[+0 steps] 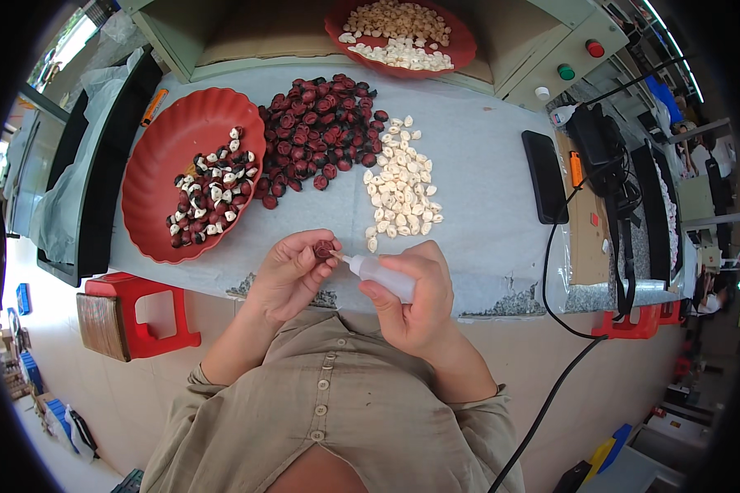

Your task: Applying glue to red plastic components and attaching white circular parts to assemble decorative items.

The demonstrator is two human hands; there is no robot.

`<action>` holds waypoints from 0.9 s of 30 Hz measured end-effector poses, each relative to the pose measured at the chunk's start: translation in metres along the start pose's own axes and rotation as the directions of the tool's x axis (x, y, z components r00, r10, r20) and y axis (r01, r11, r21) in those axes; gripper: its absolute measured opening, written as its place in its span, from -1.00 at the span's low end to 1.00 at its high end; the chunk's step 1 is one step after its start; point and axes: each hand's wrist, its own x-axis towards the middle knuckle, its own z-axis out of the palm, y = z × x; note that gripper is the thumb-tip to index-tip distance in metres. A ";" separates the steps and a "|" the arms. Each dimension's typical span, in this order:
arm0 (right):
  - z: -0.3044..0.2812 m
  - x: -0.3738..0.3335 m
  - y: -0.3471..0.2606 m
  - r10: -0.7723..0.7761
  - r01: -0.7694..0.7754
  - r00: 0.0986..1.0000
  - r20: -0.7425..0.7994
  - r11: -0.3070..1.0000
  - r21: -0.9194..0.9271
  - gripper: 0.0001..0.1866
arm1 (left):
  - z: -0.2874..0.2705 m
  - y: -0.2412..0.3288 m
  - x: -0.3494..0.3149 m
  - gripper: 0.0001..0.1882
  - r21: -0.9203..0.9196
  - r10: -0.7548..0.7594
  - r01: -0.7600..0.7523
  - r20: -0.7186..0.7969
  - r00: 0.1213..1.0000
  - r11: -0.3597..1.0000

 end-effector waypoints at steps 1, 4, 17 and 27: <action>0.000 0.000 0.000 -0.004 0.004 1.000 0.000 1.000 -0.008 -0.67 | 0.000 0.000 0.000 -0.71 0.000 -0.001 0.001 0.000 1.000 1.000; -0.002 0.002 -0.003 -0.026 0.027 1.000 0.013 0.999 -0.044 -0.66 | 0.001 0.000 0.000 -0.71 0.007 0.001 -0.001 0.004 1.000 1.000; -0.010 0.004 -0.005 -0.035 0.041 0.998 0.057 0.994 -0.102 -0.64 | 0.002 0.000 0.000 -0.70 0.031 0.005 -0.004 -0.011 1.000 1.000; 0.000 -0.007 0.007 0.237 -0.219 0.971 -0.041 0.944 0.248 -0.74 | 0.001 0.000 0.000 -0.69 0.024 -0.016 0.016 -0.010 1.000 1.000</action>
